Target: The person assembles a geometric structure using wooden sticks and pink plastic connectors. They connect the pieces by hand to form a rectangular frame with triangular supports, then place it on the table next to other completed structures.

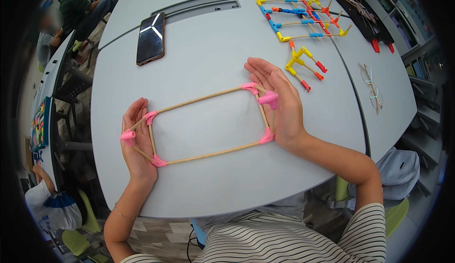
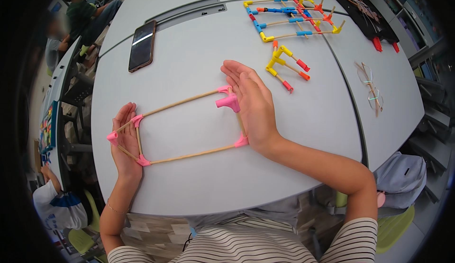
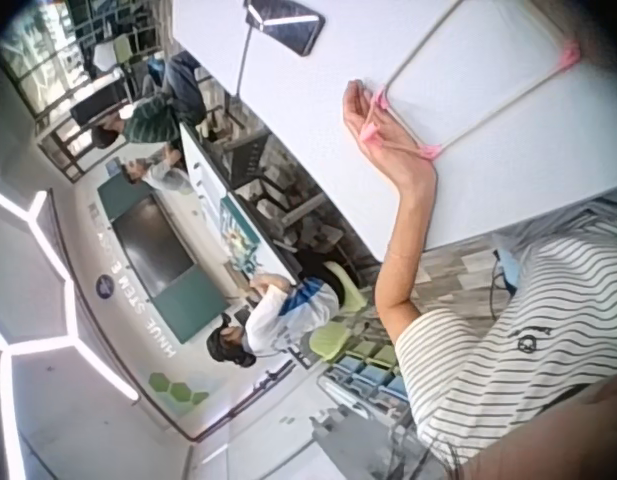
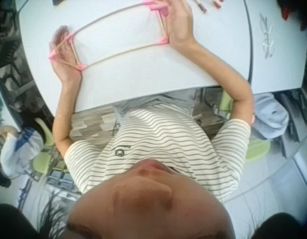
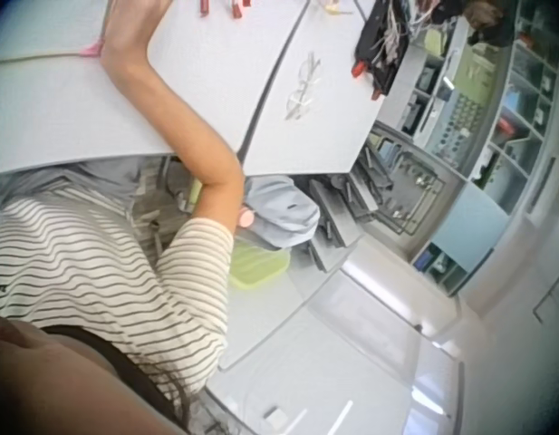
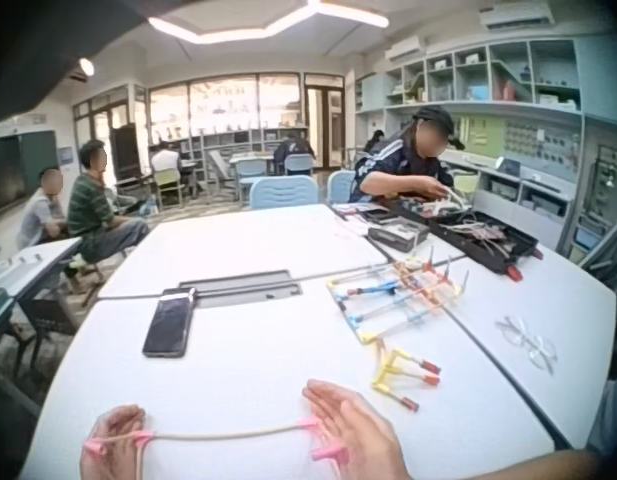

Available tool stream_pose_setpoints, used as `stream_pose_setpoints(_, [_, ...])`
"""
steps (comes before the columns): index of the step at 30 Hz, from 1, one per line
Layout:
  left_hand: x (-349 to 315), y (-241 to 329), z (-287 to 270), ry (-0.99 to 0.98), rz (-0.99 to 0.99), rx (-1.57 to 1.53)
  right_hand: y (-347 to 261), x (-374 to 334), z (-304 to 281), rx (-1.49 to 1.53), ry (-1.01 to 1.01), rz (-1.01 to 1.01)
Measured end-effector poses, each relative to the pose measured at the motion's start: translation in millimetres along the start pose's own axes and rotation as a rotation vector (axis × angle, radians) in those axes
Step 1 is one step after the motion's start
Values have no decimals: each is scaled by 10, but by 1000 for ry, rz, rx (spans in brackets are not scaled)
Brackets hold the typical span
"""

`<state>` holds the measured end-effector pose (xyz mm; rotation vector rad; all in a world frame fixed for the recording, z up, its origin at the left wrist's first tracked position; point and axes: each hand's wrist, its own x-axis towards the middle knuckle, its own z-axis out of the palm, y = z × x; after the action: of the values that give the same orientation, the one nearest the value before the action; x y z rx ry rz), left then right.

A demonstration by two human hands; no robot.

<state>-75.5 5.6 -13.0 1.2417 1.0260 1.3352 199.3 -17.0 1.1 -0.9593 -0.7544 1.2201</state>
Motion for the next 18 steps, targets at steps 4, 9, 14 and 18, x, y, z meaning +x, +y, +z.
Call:
stream_pose_setpoints(4, [17,25,40,2,-38,15,49,26,-75,61,-43,-5])
stream_pose_setpoints(9, [-17,24,59,6,-46,40,42,14,-51,74,-38,26])
stream_pose_setpoints(14, [-26,41,60,-3,-64,51,34,-8,-19,60,-44,-2])
stream_pose_setpoints(18, [-25,27,65,-14,-35,31,19,-5,-9,36,-37,7])
